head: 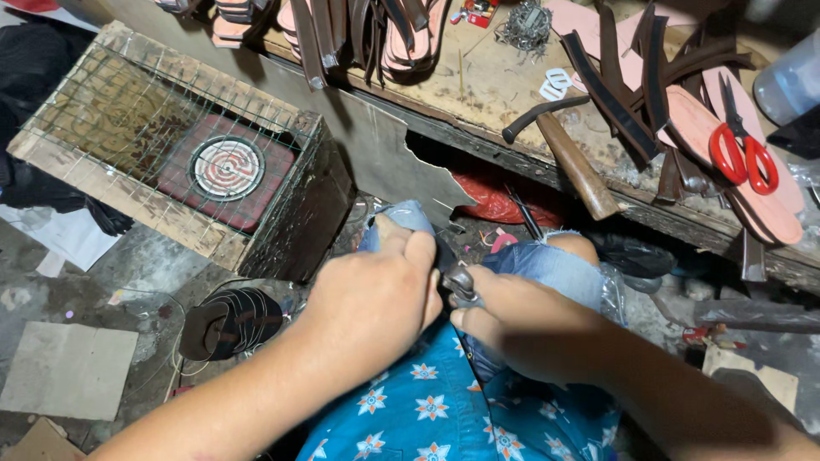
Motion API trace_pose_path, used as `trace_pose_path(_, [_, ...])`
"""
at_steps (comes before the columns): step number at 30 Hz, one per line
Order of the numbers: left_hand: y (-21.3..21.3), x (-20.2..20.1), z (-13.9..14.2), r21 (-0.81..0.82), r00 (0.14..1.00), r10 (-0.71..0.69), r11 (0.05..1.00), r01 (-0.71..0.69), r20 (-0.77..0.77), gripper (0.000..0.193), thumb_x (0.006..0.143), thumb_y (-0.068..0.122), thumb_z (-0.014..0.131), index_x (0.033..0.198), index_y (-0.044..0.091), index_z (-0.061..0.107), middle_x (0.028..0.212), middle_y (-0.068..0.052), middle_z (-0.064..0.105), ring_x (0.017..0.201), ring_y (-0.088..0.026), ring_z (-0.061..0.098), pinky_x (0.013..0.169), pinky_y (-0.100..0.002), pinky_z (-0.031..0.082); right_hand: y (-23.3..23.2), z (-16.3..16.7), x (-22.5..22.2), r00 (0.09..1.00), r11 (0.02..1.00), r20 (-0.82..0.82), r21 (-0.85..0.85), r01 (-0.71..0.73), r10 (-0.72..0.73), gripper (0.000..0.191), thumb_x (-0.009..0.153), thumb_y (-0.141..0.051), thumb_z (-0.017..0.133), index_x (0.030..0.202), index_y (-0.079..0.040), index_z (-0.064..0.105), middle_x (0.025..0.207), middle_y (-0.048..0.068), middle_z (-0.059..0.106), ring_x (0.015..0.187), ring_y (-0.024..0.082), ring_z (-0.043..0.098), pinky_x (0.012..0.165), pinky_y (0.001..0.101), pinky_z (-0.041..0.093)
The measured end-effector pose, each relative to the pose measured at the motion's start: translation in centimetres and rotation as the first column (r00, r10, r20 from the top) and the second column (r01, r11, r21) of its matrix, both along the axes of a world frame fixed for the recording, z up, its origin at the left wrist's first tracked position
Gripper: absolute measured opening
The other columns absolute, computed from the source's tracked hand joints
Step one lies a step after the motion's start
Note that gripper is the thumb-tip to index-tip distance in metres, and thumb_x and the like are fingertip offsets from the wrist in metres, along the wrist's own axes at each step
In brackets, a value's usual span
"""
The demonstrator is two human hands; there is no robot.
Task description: The person assembles a sandal by attaching a black strap to a beige sole using a hammer and nails. They position the strap, hammer nails along the edge, trim excess strap with scissors, and inspect the fit.
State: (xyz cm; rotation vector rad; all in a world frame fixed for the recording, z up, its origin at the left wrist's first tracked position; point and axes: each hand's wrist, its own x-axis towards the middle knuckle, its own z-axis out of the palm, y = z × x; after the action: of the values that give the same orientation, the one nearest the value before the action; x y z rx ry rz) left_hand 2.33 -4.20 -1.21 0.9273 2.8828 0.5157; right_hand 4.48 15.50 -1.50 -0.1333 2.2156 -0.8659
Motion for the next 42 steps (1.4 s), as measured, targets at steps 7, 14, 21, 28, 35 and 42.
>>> trace_pose_path(7, [-0.3,0.3,-0.6,0.076,0.999,0.047,0.996,-0.045,-0.020,0.029,0.088,0.028,0.064,0.094,0.002,0.054,0.081,-0.019,0.066,0.058,-0.036,0.068,0.051,-0.048,0.054,-0.4,-4.5,1.7,0.915,0.990,-0.380,-0.089,0.112,-0.138,0.027,0.093,-0.026,0.061,0.109,-0.005,0.056,0.092,0.021,0.070,0.091,0.042,0.067,0.076,0.0478,0.052])
trace_pose_path(14, [-2.2,-1.8,0.3,0.118,0.998,0.052,0.992,-0.048,-0.038,0.025,0.091,0.026,0.061,0.105,0.005,0.059,0.088,-0.017,0.068,0.068,-0.037,0.068,0.056,-0.049,0.053,-4.3,-9.1,0.7,0.490,0.972,-0.840,-0.220,0.082,-0.232,0.021,0.093,-0.014,0.066,0.106,-0.002,0.054,0.087,0.022,0.068,0.081,0.041,0.068,0.069,0.0503,0.053])
trace_pose_path(21, [-2.7,-1.1,0.7,0.199,0.996,0.059,0.977,-0.071,0.066,0.027,0.096,0.031,0.059,0.112,0.013,0.069,0.103,-0.010,0.072,0.086,-0.035,0.070,0.066,-0.047,0.055,-4.2,-5.4,1.9,0.814,0.996,-0.576,0.088,-0.027,0.073,0.030,0.087,-0.018,0.065,0.106,0.001,0.050,0.086,0.022,0.066,0.083,0.043,0.066,0.072,0.0528,0.051])
trace_pose_path(28, [-3.9,-1.3,0.6,0.142,0.999,0.027,0.989,-0.032,0.036,0.030,0.092,0.028,0.059,0.114,0.009,0.066,0.107,-0.010,0.071,0.083,-0.037,0.069,0.066,-0.049,0.054,-3.1,-3.4,1.0,0.898,0.980,-0.439,-0.176,-0.097,0.010,0.040,0.089,-0.016,0.059,0.126,-0.002,0.051,0.108,0.025,0.067,0.107,0.043,0.063,0.089,0.0495,0.048])
trace_pose_path(35, [-3.0,-0.1,0.5,0.065,0.998,0.015,0.998,-0.020,0.065,0.030,0.090,0.029,0.060,0.110,0.008,0.064,0.101,-0.012,0.069,0.073,-0.037,0.069,0.061,-0.049,0.054,-2.1,-0.3,0.3,0.998,0.994,-0.045,0.105,-0.043,0.048,0.038,0.096,-0.037,0.056,0.123,-0.011,0.051,0.108,0.020,0.068,0.111,0.038,0.064,0.094,0.0479,0.047])
trace_pose_path(42, [-3.3,-0.6,-0.1,0.153,0.998,0.028,0.987,-0.037,0.058,0.028,0.092,0.028,0.059,0.110,0.007,0.063,0.099,-0.013,0.070,0.073,-0.037,0.068,0.060,-0.050,0.053,-4.8,-4.6,1.6,0.918,0.954,-0.260,-0.047,0.296,-0.298,0.021,0.101,-0.026,0.055,0.112,-0.008,0.055,0.091,0.018,0.069,0.081,0.040,0.072,0.073,0.0453,0.056])
